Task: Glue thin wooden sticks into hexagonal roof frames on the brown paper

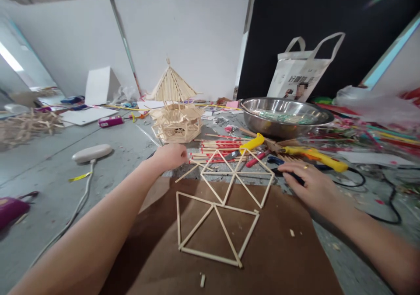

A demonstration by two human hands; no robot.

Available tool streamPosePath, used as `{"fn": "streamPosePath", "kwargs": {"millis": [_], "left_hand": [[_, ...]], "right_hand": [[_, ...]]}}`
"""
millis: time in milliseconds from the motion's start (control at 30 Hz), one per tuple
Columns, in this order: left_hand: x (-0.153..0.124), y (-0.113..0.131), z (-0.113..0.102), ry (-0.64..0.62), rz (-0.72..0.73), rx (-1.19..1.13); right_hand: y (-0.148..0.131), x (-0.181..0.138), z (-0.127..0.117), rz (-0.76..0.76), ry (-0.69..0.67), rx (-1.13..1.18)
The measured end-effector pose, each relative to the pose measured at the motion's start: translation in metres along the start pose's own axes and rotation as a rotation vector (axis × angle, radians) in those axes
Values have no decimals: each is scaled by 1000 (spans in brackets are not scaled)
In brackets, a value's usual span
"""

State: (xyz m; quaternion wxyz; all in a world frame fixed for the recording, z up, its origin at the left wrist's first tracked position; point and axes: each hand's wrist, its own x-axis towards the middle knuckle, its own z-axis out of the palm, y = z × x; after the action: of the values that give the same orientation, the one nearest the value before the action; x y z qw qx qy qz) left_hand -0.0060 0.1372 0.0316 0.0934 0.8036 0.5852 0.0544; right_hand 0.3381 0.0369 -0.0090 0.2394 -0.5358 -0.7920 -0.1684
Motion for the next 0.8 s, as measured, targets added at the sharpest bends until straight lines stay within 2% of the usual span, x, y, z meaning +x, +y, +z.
{"fn": "streamPosePath", "kwargs": {"millis": [233, 367, 533, 633, 800], "left_hand": [[-5, 13, 9, -196, 80, 226], [-4, 14, 10, -243, 102, 274], [-8, 11, 1, -259, 118, 280], [-9, 5, -7, -271, 105, 256], [-9, -2, -14, -292, 92, 180]], "right_hand": [[-4, 1, -5, 18, 32, 18], [-6, 1, -7, 10, 43, 42], [-7, 3, -10, 2, 50, 57], [-11, 4, -11, -47, 1, 57], [-22, 3, -7, -257, -173, 47]]}}
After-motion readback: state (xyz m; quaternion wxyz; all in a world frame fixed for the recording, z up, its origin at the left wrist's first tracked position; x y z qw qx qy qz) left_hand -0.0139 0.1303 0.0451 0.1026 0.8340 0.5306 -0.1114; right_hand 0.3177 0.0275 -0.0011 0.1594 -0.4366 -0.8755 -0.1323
